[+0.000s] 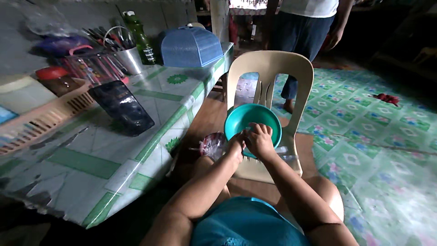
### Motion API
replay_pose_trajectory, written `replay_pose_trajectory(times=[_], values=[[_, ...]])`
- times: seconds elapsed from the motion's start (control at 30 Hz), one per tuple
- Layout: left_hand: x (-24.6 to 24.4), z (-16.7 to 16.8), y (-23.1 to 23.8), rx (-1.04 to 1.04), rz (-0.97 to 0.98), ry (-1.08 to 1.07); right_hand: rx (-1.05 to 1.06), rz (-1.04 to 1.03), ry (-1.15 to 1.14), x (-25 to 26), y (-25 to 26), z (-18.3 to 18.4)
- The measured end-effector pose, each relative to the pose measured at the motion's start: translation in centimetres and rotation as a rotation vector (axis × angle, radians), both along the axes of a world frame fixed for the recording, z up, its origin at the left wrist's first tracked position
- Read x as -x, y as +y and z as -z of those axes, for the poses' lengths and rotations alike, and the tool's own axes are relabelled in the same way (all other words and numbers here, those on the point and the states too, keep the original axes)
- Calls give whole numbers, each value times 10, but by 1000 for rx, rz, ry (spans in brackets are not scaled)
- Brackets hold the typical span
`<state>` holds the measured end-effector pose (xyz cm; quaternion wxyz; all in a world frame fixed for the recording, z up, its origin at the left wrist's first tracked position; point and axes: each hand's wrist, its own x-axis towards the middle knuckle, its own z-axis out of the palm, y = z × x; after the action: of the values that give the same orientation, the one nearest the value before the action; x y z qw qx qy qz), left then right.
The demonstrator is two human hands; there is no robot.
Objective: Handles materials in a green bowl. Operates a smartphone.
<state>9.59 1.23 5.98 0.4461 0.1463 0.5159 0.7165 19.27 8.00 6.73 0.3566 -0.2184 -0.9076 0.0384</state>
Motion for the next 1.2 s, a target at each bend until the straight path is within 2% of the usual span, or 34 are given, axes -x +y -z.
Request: replay_pose_trajectory(times=[0.07,0.17,0.23,0.3,0.4,0.6,0.7,0.77,0.87,0.97,1.0,1.07,1.13,1.2], values=[[-2,3,2,-9,-9,-30,50,-4,39,0,1,4],[-7,5,3,19,-32,9,341,28,91,-3,2,1],[-8,7,2,53,-18,137,565,83,122,-6,7,-1],[-7,12,0,87,25,358,804,124,144,-8,15,1],[4,23,-1,78,131,540,1014,108,158,-14,20,5],[17,29,-2,-26,334,566,989,-67,101,-26,31,15],[15,26,-1,-23,326,477,919,-119,110,-29,32,18],[15,25,0,4,299,483,950,-124,127,-31,29,18],[18,25,0,24,326,716,1121,-65,139,-31,22,16],[20,23,-1,58,304,852,1000,-42,155,-26,17,19],[18,24,-1,74,261,805,945,-72,189,-25,16,22],[10,26,-2,67,169,494,931,-168,332,-21,15,31],[0,23,0,44,85,120,1045,-266,484,-17,14,37],[-2,22,-1,32,76,-11,1147,-284,494,-16,12,42]])
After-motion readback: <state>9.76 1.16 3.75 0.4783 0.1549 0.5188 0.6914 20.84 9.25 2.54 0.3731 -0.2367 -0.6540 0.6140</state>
